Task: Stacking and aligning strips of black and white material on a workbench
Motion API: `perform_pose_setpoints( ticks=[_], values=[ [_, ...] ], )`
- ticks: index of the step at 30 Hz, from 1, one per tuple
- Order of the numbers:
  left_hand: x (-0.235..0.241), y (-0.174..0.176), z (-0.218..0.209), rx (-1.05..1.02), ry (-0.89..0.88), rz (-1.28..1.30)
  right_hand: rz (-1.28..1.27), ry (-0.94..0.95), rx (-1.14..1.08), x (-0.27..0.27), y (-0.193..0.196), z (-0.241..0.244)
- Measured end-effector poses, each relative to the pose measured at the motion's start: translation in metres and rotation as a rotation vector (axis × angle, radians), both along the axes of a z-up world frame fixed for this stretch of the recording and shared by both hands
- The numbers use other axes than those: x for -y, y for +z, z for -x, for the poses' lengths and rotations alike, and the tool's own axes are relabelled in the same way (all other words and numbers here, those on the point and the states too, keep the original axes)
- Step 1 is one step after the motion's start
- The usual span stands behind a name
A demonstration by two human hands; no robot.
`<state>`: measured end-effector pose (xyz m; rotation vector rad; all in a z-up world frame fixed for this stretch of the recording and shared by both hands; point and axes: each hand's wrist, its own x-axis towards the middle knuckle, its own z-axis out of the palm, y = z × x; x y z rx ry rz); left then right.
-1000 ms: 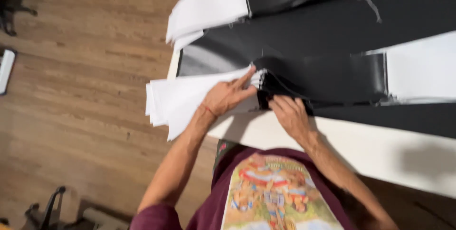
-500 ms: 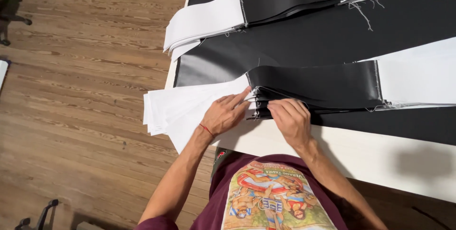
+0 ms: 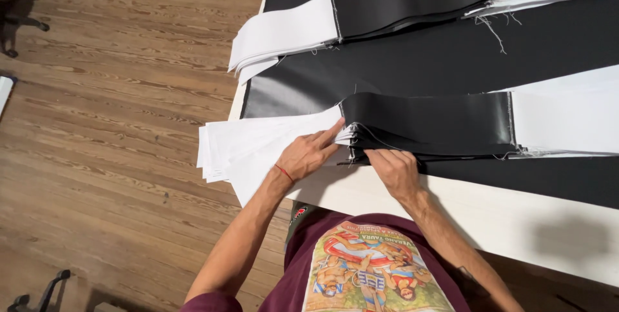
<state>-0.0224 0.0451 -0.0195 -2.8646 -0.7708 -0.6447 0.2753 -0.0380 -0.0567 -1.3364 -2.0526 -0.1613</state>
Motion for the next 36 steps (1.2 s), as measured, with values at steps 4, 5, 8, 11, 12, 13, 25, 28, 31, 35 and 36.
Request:
perform_pose_setpoints(
  ticks=[4,5,8,11,12,13,25,28,31,35,36],
  values=[
    [0.013,0.028,-0.004,-0.033,0.022,0.101,0.188,0.037,-0.201,-0.010,0.031,-0.002],
    [0.013,0.022,-0.003,-0.057,0.043,0.111,0.202,0.046,-0.208,-0.011,0.037,-0.002],
    [0.015,0.020,-0.006,-0.079,0.070,0.093,0.188,0.051,-0.212,-0.011,0.047,-0.002],
    [0.014,0.029,-0.011,-0.040,0.077,0.044,0.062,0.051,-0.196,-0.012,0.052,0.003],
    [0.015,0.032,-0.012,-0.003,0.072,0.026,-0.031,0.047,-0.184,-0.011,0.053,0.005],
    [0.015,0.034,-0.013,-0.004,0.072,0.023,-0.034,0.047,-0.186,-0.011,0.054,0.005],
    [-0.002,0.013,-0.016,0.026,0.061,-0.063,-0.162,0.056,-0.058,0.010,0.033,0.021],
    [-0.004,0.017,-0.011,-0.007,-0.002,-0.008,-0.073,0.065,-0.001,0.001,0.017,0.009],
    [0.002,0.010,-0.009,0.007,-0.021,-0.012,-0.023,0.042,-0.027,0.002,0.025,0.008],
    [0.006,0.002,-0.005,0.058,-0.024,0.028,0.124,0.070,-0.215,-0.009,0.051,0.006],
    [0.011,-0.004,-0.002,0.021,-0.012,0.045,0.227,0.083,-0.252,-0.009,0.058,0.006]
  ],
)
